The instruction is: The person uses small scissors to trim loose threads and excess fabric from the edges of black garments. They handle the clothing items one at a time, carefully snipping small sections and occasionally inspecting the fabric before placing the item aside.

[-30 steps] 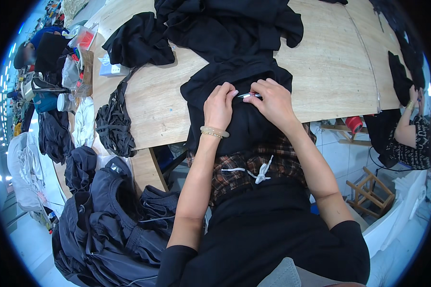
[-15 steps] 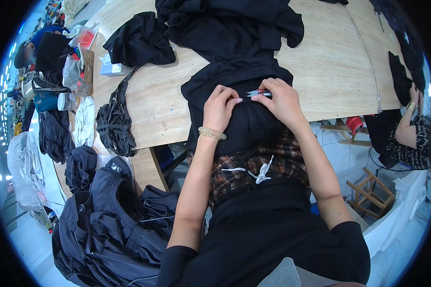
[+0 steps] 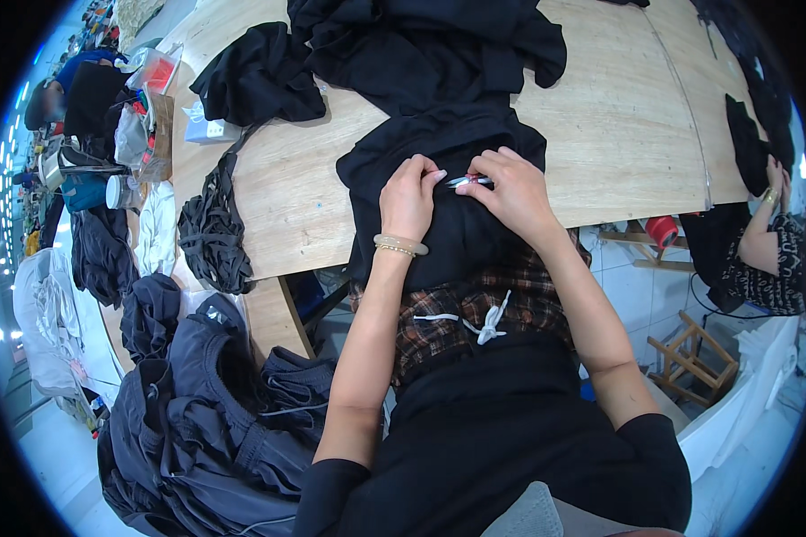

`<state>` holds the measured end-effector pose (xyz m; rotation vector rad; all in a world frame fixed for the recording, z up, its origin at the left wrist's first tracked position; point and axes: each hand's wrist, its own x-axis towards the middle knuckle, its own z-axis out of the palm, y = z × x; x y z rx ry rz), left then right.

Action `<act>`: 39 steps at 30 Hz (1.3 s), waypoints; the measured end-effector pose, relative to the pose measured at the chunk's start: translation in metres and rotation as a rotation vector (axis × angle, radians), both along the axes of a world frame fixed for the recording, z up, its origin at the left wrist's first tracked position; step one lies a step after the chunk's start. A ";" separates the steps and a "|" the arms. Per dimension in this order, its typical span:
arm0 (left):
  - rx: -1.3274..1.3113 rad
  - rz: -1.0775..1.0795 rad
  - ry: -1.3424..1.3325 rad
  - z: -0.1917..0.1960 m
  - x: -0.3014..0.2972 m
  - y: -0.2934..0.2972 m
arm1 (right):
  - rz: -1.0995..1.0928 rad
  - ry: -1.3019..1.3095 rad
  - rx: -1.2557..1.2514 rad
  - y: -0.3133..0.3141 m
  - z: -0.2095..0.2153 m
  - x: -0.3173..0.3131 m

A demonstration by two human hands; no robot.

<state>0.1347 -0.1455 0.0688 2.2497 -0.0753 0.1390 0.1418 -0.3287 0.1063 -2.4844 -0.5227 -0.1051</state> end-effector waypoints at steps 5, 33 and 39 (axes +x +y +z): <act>-0.005 0.012 0.019 -0.001 0.001 0.000 | 0.038 -0.072 -0.012 0.004 -0.006 0.001; -0.094 -0.061 -0.042 0.001 -0.004 0.005 | -0.203 0.185 0.181 -0.014 -0.006 0.007; -0.310 0.175 0.154 0.000 0.000 -0.003 | -0.200 0.201 0.175 -0.011 -0.003 0.007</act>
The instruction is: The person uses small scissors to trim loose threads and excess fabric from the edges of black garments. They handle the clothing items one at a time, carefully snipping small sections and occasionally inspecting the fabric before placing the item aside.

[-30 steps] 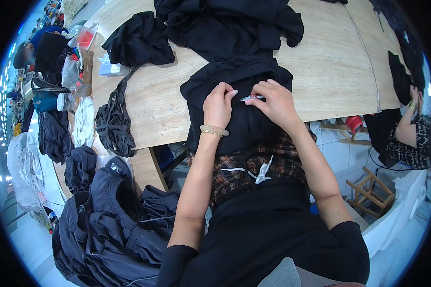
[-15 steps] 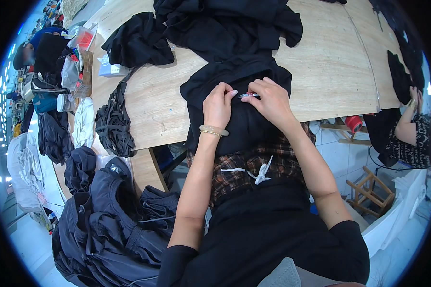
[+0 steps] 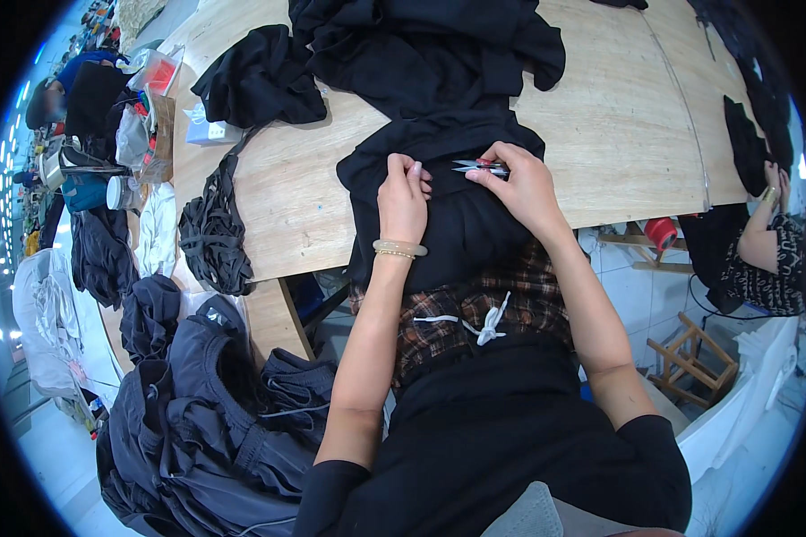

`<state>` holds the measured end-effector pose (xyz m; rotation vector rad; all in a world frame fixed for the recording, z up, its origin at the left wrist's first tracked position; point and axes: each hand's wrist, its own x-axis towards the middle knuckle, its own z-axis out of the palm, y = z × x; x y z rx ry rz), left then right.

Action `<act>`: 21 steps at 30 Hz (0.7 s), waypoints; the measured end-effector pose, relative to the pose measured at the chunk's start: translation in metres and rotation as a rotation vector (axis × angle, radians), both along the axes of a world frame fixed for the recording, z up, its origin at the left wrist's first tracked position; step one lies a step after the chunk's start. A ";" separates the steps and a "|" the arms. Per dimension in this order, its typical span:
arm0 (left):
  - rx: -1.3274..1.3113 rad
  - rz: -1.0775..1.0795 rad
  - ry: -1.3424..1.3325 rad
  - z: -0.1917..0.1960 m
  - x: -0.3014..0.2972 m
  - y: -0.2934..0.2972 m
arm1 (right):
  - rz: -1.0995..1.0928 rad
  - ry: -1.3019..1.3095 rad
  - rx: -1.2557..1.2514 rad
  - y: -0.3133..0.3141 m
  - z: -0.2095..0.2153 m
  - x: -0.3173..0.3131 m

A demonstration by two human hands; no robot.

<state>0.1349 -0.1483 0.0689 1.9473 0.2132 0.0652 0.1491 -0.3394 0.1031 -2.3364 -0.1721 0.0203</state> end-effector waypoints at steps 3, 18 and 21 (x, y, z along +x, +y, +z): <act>0.182 -0.130 -0.161 0.002 -0.003 0.002 | 0.000 -0.022 0.014 -0.001 0.000 -0.002; 0.272 -0.203 -0.153 0.002 -0.007 0.001 | 0.073 -0.225 -0.095 0.004 -0.008 -0.006; 0.233 -0.143 -0.140 -0.006 -0.005 0.001 | 0.084 -0.257 -0.097 0.006 -0.009 -0.007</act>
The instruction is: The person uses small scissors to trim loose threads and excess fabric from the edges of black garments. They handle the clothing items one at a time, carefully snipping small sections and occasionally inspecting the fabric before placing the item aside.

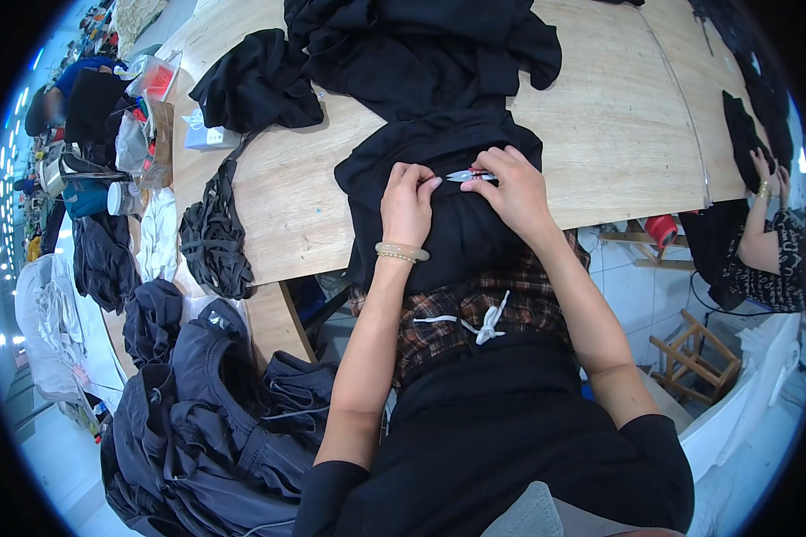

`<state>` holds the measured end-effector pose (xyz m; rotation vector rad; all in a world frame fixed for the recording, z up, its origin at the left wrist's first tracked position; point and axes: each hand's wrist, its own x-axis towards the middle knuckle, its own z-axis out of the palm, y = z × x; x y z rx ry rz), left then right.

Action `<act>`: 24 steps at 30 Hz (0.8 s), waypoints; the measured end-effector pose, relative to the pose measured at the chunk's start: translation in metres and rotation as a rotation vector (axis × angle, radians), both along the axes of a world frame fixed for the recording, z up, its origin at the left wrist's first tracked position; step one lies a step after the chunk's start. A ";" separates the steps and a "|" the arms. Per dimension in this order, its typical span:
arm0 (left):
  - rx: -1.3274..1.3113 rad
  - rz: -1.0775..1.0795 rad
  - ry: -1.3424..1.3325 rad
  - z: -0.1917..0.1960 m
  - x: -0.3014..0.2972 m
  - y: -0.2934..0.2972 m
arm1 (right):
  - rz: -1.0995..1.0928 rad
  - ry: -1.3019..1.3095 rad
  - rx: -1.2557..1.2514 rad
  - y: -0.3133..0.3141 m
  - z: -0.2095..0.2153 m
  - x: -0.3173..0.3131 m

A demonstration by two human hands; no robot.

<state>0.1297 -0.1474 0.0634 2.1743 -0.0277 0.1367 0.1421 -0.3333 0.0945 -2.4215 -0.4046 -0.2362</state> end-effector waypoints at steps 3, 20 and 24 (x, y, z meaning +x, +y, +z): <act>-0.033 0.012 0.023 -0.003 0.001 0.002 | 0.003 -0.055 -0.016 0.003 -0.005 -0.003; -0.091 0.022 0.097 -0.002 0.003 0.003 | -0.032 -0.042 0.127 0.004 -0.004 -0.006; -0.120 0.003 0.079 -0.005 0.001 0.004 | -0.030 -0.046 0.110 0.005 -0.006 -0.007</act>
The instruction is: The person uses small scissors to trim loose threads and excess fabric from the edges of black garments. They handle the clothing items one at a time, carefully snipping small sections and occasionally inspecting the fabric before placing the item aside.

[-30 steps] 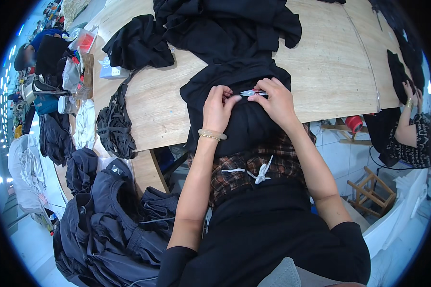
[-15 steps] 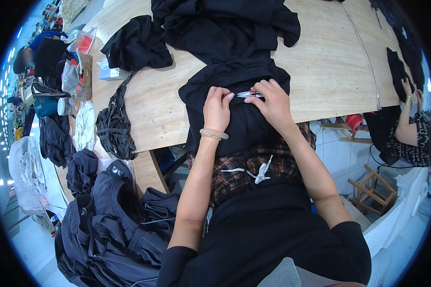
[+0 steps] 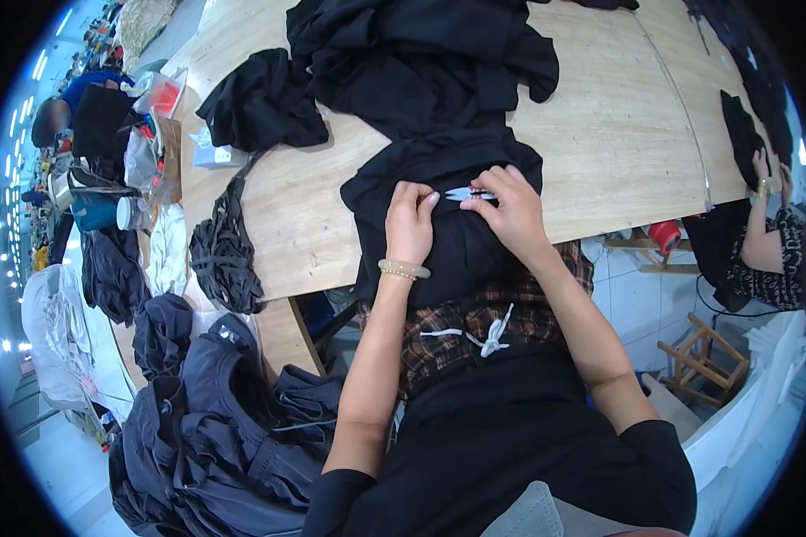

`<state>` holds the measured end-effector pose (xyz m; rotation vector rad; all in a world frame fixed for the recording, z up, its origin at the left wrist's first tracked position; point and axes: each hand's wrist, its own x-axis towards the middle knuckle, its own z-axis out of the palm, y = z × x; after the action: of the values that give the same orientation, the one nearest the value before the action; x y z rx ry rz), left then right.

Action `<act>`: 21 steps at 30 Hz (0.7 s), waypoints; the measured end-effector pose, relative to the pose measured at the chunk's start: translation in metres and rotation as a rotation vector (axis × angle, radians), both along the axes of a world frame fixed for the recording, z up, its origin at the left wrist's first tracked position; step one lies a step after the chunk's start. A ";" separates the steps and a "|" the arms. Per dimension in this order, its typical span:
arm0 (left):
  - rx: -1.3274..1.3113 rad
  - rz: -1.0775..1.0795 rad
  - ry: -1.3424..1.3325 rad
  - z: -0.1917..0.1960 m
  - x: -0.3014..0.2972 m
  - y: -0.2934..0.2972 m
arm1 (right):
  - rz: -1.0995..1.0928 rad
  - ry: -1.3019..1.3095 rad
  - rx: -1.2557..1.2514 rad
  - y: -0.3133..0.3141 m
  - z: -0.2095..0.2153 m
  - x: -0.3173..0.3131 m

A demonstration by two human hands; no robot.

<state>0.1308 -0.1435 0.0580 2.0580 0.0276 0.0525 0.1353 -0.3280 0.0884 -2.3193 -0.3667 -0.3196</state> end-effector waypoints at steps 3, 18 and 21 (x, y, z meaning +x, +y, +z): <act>-0.012 0.004 -0.007 0.002 0.000 0.000 | 0.009 -0.028 -0.006 0.004 0.001 0.000; -0.365 0.070 0.047 -0.011 -0.004 0.005 | -0.115 -0.013 0.177 0.009 -0.004 0.002; -0.537 0.071 0.038 -0.005 -0.006 0.005 | -0.155 0.073 0.330 0.005 -0.005 0.006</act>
<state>0.1251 -0.1388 0.0528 1.5202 0.1247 0.0441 0.1412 -0.3227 0.0830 -2.0303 -0.0890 -0.3426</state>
